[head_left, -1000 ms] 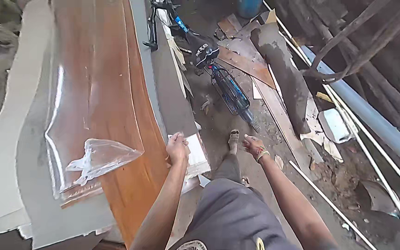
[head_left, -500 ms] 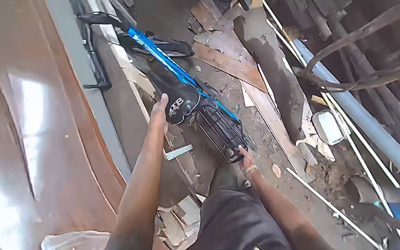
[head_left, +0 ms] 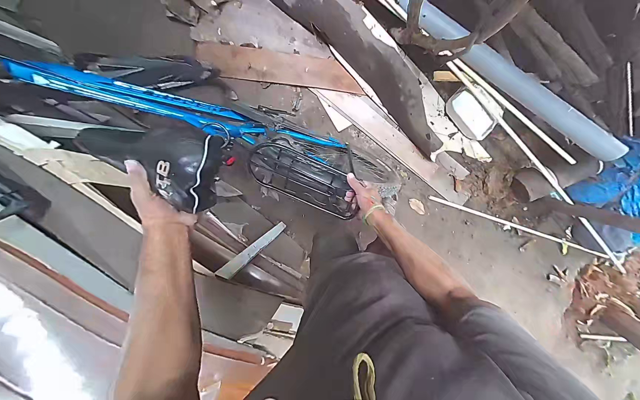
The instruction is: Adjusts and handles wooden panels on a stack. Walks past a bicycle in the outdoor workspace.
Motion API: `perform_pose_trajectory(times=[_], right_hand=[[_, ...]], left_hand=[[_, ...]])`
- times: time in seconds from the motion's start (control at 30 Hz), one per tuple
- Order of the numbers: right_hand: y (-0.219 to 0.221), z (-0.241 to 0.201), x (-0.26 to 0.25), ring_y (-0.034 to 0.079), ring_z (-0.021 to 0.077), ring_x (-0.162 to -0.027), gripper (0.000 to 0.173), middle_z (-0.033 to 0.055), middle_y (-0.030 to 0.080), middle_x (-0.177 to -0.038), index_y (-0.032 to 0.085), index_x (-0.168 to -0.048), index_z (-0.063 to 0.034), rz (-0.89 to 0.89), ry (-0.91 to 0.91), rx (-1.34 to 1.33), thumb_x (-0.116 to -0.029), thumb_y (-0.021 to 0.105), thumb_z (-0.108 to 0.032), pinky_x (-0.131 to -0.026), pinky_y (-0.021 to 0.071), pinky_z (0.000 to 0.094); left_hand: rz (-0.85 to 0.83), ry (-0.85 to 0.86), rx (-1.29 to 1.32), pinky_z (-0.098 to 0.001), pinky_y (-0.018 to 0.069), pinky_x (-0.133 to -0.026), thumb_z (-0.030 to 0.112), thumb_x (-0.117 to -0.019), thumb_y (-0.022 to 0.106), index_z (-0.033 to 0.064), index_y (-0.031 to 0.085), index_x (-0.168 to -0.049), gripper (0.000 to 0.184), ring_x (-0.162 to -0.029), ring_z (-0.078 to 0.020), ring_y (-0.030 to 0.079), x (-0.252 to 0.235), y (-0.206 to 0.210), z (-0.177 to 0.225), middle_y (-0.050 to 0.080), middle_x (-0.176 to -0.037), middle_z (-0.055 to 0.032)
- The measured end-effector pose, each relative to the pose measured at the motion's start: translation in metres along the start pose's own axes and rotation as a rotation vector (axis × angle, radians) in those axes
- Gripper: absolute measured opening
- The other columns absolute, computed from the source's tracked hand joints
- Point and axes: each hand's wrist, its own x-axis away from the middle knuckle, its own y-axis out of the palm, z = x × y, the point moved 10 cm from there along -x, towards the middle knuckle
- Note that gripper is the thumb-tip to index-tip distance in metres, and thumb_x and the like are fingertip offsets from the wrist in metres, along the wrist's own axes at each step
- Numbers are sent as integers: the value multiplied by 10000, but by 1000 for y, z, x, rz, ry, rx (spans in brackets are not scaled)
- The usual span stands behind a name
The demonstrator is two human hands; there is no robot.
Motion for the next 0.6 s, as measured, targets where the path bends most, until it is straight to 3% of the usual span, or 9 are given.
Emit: perform_pose_trajectory(times=[0.07,0.13,0.17,0.23,0.33,0.47,0.6], right_hand=[[-41,-32,4,639,140,-593,445,71,668,-750,650,-1175,-24,55,-72,10,-1003,658,-434,-526,536,277],[-89,-60,7,633,147,-580,447,65,661,-738,646,-1179,-22,103,-129,14,-1008,650,-435,-542,557,303],[-114,-70,5,620,144,-556,439,57,647,-711,649,-1153,-20,132,-160,-6,-1004,657,-432,-535,562,311],[-170,-80,-4,586,136,-516,410,34,613,-668,654,-1072,-28,197,-202,-56,-997,665,-431,-516,556,319],[-259,-77,-2,548,123,-453,390,-2,570,-580,643,-860,-72,329,-226,-76,-989,660,-439,-469,530,315],[-364,-44,0,523,123,-423,407,-12,542,-552,616,-827,-100,475,-227,-146,-1009,608,-464,-451,517,324],[-441,4,6,521,122,-406,415,-15,537,-545,580,-797,-118,569,-165,-245,-1024,574,-466,-423,513,323]], left_hand=[[25,-50,36,-420,597,-785,650,-1047,293,217,585,-1235,555,-910,-139,680,16,35,-9,689,-1004,10],[10,-82,117,-313,561,-623,640,-1051,296,235,579,-997,497,-667,-68,592,40,83,-19,594,-760,69],[0,-97,169,-307,562,-609,627,-1053,312,225,585,-977,492,-640,-69,586,56,107,-24,588,-733,67],[6,-146,224,-366,585,-654,614,-1055,326,173,604,-1051,521,-709,-125,634,89,154,-42,639,-804,6],[52,-193,225,-510,605,-852,541,-1080,361,75,563,-1345,573,-1000,-261,705,143,204,-79,709,-1113,-142],[33,-232,135,-471,590,-953,520,-1065,423,30,427,-1478,641,-1105,-243,688,212,257,-130,677,-1237,-166],[-38,-238,56,-436,569,-998,516,-995,556,25,387,-1501,725,-1152,-224,663,263,296,-165,643,-1292,-168]])
